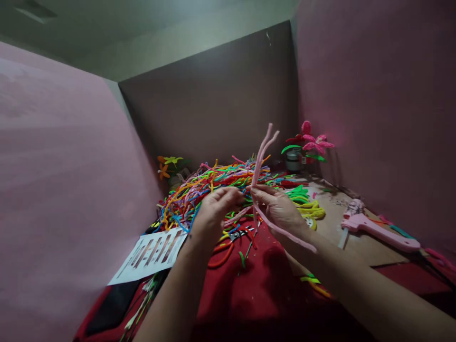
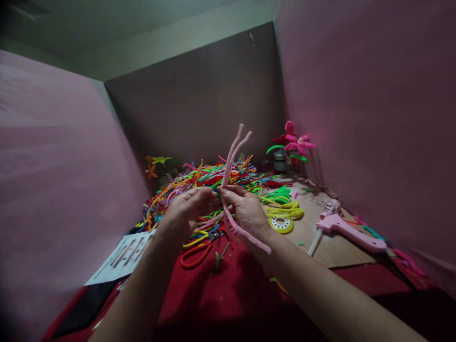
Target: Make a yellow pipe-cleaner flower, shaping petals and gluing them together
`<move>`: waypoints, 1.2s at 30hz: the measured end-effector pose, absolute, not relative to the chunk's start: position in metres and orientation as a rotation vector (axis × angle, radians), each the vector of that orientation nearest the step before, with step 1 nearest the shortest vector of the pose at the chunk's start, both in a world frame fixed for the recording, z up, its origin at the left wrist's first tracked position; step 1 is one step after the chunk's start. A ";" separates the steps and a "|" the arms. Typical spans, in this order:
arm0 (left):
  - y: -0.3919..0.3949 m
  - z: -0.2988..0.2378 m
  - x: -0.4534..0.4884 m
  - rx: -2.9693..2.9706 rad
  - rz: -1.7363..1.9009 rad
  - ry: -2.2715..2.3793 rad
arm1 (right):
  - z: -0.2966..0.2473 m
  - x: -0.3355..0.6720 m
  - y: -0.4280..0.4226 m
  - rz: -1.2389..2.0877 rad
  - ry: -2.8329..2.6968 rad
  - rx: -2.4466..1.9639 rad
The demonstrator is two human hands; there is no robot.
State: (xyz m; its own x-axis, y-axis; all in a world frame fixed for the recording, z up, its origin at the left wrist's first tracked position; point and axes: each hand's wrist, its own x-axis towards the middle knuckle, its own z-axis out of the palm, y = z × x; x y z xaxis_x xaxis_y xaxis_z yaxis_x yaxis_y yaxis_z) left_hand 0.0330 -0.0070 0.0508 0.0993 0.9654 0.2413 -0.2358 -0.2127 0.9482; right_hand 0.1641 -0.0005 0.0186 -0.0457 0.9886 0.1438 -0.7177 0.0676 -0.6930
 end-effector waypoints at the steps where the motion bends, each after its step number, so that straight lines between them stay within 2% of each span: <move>1: -0.010 0.044 0.040 1.293 1.191 0.786 | 0.017 0.161 0.001 1.477 -0.701 -0.466; 5: -0.012 0.031 0.052 1.327 1.052 0.730 | 0.013 0.154 0.000 1.492 -0.666 -0.455; 13: 0.000 0.046 0.032 1.491 0.709 0.900 | 0.007 0.160 0.002 1.545 -0.644 -0.497; 17: 0.002 0.051 0.028 1.538 0.651 1.004 | 0.000 0.167 -0.001 1.591 -0.868 -0.578; 19: 0.001 0.052 0.027 1.571 0.630 1.063 | 0.001 0.174 -0.009 1.407 -1.081 -0.731; 23: -0.005 0.057 0.025 1.721 0.579 1.124 | 0.011 0.188 -0.027 0.499 -1.352 -0.963; 26: -0.011 0.062 0.026 1.877 0.556 1.138 | 0.021 0.194 -0.031 0.114 -1.702 -0.902; 29: -0.016 0.068 0.027 2.011 0.519 1.135 | 0.026 0.196 -0.025 0.272 -2.064 -0.876; 32: -0.019 0.073 0.024 2.178 0.447 1.106 | 0.025 0.195 -0.021 0.559 -2.074 -0.949; 36: -0.019 0.078 0.018 2.407 0.275 1.018 | 0.027 0.192 -0.025 0.532 -2.071 -1.011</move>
